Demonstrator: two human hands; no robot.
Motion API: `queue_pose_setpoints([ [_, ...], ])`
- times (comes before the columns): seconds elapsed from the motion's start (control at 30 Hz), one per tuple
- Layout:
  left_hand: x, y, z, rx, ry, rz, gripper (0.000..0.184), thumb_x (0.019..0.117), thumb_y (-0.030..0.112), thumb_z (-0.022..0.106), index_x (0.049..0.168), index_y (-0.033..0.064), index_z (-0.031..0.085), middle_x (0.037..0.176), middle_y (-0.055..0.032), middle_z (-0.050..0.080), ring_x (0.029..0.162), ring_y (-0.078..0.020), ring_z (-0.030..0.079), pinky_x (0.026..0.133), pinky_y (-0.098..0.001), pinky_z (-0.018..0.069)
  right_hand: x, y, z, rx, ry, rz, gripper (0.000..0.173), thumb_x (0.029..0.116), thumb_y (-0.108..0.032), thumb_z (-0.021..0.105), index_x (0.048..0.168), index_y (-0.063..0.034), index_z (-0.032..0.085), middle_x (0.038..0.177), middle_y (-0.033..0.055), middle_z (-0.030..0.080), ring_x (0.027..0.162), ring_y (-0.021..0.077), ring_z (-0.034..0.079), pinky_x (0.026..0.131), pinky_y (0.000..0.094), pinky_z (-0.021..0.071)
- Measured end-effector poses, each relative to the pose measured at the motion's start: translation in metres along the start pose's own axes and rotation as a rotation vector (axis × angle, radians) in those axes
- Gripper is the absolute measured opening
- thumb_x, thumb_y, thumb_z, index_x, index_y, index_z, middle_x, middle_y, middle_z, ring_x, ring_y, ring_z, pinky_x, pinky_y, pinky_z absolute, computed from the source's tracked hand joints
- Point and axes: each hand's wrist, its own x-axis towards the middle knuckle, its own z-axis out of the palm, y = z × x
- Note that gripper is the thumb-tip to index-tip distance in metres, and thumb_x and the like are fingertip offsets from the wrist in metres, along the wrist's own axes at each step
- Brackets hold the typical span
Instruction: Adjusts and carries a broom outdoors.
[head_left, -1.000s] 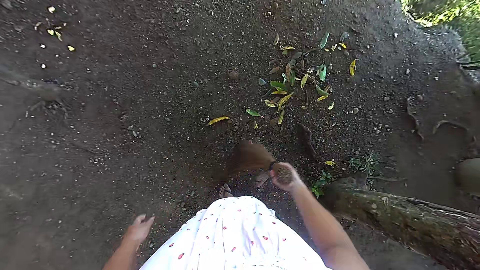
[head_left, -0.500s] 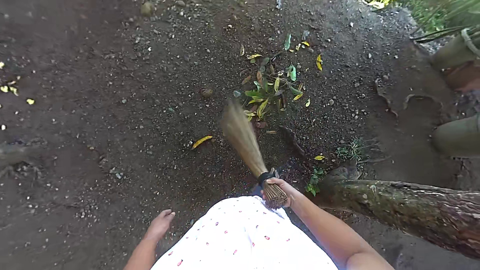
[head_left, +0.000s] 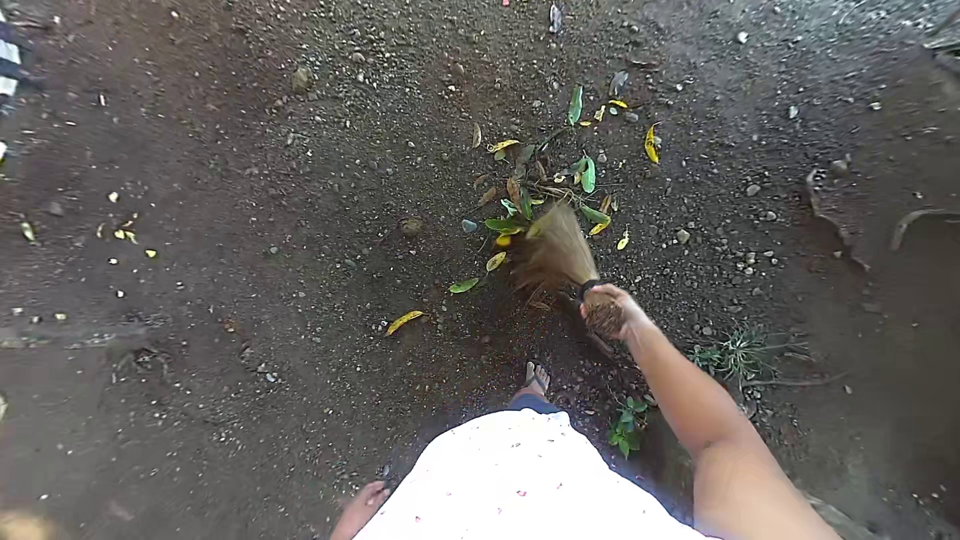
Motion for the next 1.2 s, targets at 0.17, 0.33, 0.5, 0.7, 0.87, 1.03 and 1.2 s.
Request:
queue_pose_setpoints([
  [0.17,-0.051,0.068,0.021,-0.220,-0.047,-0.141,0.039,0.1114,0.015,0.045,0.148,0.0021,0.050,0.140,-0.0189,0.063,0.129,-0.0330,0.061,0.112,-0.0486,0.0444,0.035,-0.007,0.001,-0.145,0.081,-0.290,0.067,0.0970,-0.018,0.063,0.155,-0.0135,0.029,0.105,0.0162,0.066,0.084,0.0250,0.068,0.071,0.0435,0.0590],
  [0.33,-0.032,0.084,0.007,-0.008,0.062,0.024,0.050,0.1069,0.033,0.058,0.148,0.0051,0.051,0.138,-0.0178,0.065,0.128,-0.0306,0.063,0.111,-0.0519,0.0482,-0.011,0.047,0.007,-0.171,-0.101,0.017,0.053,0.0930,-0.007,0.058,0.141,-0.0100,0.036,0.094,0.0136,0.066,0.077,0.0238,0.068,0.067,0.0419,0.0595],
  [0.5,-0.076,0.173,-0.008,-0.050,0.171,0.013,0.045,0.1096,0.025,0.053,0.148,0.0004,0.049,0.139,-0.0247,0.061,0.132,-0.0378,0.058,0.113,-0.0557,0.0425,-0.081,0.063,0.001,-0.095,-0.263,0.477,0.026,0.1046,-0.029,0.045,0.098,-0.0065,0.057,0.076,0.0094,0.066,0.063,0.0180,0.066,0.057,0.0321,0.0580],
  [0.7,-0.071,0.173,0.013,-0.052,0.126,0.048,0.045,0.1096,0.024,0.053,0.148,0.0004,0.050,0.139,-0.0250,0.061,0.132,-0.0372,0.059,0.114,-0.0540,0.0422,-0.095,0.079,-0.019,-0.082,-0.104,0.610,0.022,0.1020,-0.028,0.049,0.096,-0.0093,0.058,0.075,0.0073,0.065,0.062,0.0159,0.065,0.056,0.0318,0.0567],
  [0.87,-0.021,0.075,0.048,-0.018,0.046,0.054,0.049,0.1075,0.037,0.056,0.148,0.0086,0.053,0.137,-0.0143,0.067,0.129,-0.0289,0.063,0.112,-0.0520,0.0469,-0.073,-0.020,-0.065,-0.112,0.051,0.219,0.031,0.1033,-0.035,0.041,0.104,-0.0082,0.056,0.077,0.0085,0.066,0.061,0.0186,0.065,0.053,0.0325,0.0565],
  [1.03,-0.007,0.000,0.065,-0.069,0.055,-0.016,0.047,0.1081,0.037,0.055,0.147,0.0104,0.054,0.138,-0.0133,0.066,0.128,-0.0301,0.064,0.111,-0.0539,0.0474,-0.045,-0.032,-0.036,0.010,0.040,-0.150,0.025,0.1063,-0.024,0.038,0.100,-0.0061,0.054,0.075,0.0104,0.068,0.062,0.0189,0.068,0.055,0.0331,0.0594],
  [1.2,-0.001,-0.029,0.068,-0.156,0.101,-0.064,0.052,0.1060,0.043,0.057,0.147,0.0113,0.054,0.139,-0.0128,0.066,0.130,-0.0292,0.062,0.114,-0.0532,0.0456,-0.040,0.033,0.040,-0.070,-0.159,-0.061,0.022,0.1041,-0.020,0.039,0.101,-0.0061,0.056,0.085,0.0106,0.069,0.074,0.0204,0.070,0.064,0.0364,0.0609],
])
